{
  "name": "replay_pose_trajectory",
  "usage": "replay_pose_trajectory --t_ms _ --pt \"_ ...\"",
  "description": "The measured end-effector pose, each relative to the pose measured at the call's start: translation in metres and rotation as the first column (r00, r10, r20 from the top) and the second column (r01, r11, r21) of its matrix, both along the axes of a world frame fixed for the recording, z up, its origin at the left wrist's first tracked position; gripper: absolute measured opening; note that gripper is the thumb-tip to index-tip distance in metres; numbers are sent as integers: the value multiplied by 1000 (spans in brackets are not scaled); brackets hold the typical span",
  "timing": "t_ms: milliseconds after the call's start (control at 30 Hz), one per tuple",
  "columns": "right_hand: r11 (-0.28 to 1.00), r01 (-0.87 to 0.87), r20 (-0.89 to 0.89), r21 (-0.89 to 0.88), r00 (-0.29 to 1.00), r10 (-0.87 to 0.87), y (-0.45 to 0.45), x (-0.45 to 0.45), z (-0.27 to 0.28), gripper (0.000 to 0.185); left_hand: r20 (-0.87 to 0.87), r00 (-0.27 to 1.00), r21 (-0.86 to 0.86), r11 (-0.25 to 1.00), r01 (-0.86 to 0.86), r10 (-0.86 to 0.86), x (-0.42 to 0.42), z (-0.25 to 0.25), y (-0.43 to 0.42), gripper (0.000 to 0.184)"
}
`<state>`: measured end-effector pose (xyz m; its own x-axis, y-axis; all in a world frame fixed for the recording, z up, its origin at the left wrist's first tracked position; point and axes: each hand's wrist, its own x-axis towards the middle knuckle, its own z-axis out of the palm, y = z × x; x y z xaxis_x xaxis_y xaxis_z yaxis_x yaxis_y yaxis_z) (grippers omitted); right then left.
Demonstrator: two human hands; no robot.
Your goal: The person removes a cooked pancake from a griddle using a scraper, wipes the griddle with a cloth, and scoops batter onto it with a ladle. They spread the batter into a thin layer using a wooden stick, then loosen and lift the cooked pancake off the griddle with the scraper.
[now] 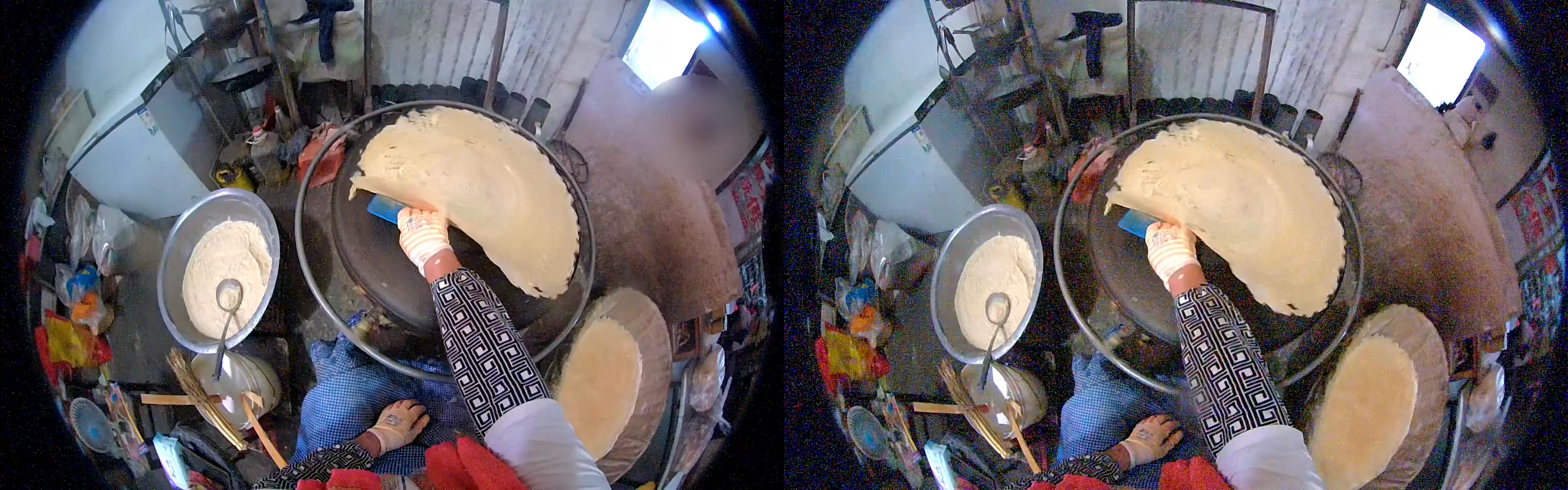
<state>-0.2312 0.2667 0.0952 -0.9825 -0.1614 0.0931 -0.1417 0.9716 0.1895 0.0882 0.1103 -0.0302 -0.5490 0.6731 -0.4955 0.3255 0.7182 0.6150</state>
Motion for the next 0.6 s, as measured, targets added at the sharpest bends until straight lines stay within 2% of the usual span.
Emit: replay_pose_trajectory --t_ms 33,267,300,367,400,467,500,600 --pt "1000 -22 -51 -8 998 21 2 4 4 30 9 1000 -10 1000 12 -12 0 -2 0 47" --pt "991 102 110 -85 990 -93 -1 -10 4 35 -92 994 123 992 -40 51 13 -19 -3 44" --pt "995 90 71 -32 994 -87 -2 -8 0 37 -82 995 113 993 -39 48 14 -15 -1 44" --pt "999 45 39 -25 998 -44 1 -14 -1 37 -73 996 127 991 -36 45 13 -28 5 43" --pt "1000 6 9 -22 1000 -6 3 -14 -2 37 -24 1000 80 997 -10 12 11 -26 7 46" --pt "980 48 9 -195 999 -47 2 -15 -7 36 78 996 -14 999 48 -47 10 -18 9 51" --pt "958 69 10 -280 998 -69 2 -16 -9 36 67 995 5 997 75 -75 13 -27 7 50" --pt "975 131 -61 -182 988 -144 5 -24 -16 35 25 994 10 994 106 -106 22 -44 -2 50"
